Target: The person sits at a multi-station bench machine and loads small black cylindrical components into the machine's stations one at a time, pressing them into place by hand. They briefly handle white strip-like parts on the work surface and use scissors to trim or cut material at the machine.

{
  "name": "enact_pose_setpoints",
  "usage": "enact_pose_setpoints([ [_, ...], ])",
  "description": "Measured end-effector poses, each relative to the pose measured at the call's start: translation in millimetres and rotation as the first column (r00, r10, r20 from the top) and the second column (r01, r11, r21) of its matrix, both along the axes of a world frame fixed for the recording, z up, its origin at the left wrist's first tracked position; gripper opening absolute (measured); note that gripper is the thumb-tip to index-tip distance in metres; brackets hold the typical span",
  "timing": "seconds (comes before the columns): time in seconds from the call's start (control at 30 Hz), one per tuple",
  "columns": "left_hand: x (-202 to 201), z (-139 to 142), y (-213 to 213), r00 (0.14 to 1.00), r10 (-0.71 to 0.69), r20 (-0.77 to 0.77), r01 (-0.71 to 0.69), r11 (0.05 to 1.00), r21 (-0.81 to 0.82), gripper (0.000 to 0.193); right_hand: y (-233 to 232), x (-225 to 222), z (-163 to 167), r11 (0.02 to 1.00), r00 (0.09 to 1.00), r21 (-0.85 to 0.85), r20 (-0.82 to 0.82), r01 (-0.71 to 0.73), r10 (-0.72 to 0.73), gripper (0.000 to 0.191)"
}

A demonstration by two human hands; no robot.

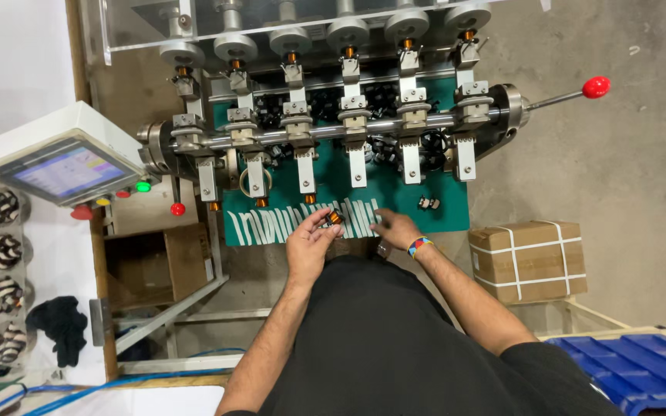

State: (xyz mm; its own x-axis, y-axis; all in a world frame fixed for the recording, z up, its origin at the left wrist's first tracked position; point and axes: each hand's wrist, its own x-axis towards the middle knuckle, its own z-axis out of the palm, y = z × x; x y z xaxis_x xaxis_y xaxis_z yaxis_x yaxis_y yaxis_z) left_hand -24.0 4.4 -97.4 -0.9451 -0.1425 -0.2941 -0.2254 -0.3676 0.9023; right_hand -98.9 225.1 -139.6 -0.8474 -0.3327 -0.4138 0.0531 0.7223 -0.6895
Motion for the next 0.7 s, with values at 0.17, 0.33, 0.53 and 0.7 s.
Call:
enact_pose_setpoints([
  [0.17,17.9,4.9,-0.7,0.999,-0.001,0.034,0.005,0.995,-0.101,0.047,2.1,-28.8,-23.9,0.994,0.958,0.087,-0.285,0.061,-0.034,0.044],
  [0.33,23.7,11.6,4.2,0.998,0.007,0.060,0.008,0.972,-0.236,0.045,-12.3,-34.7,-26.4,0.991,0.970,0.042,-0.215,0.125,-0.114,0.017],
  [0.53,12.4,22.4,-4.5,0.999,-0.050,-0.019,0.039,0.928,-0.372,0.044,-12.3,-14.2,-6.7,0.999,0.915,0.027,-0.402,-0.031,0.039,0.013],
  [0.7,0.2,45.5,-21.3,0.984,-0.163,-0.067,0.095,0.811,-0.577,0.059,-27.3,29.9,72.9,0.926,0.927,-0.282,-0.343,-0.252,0.148,0.012],
])
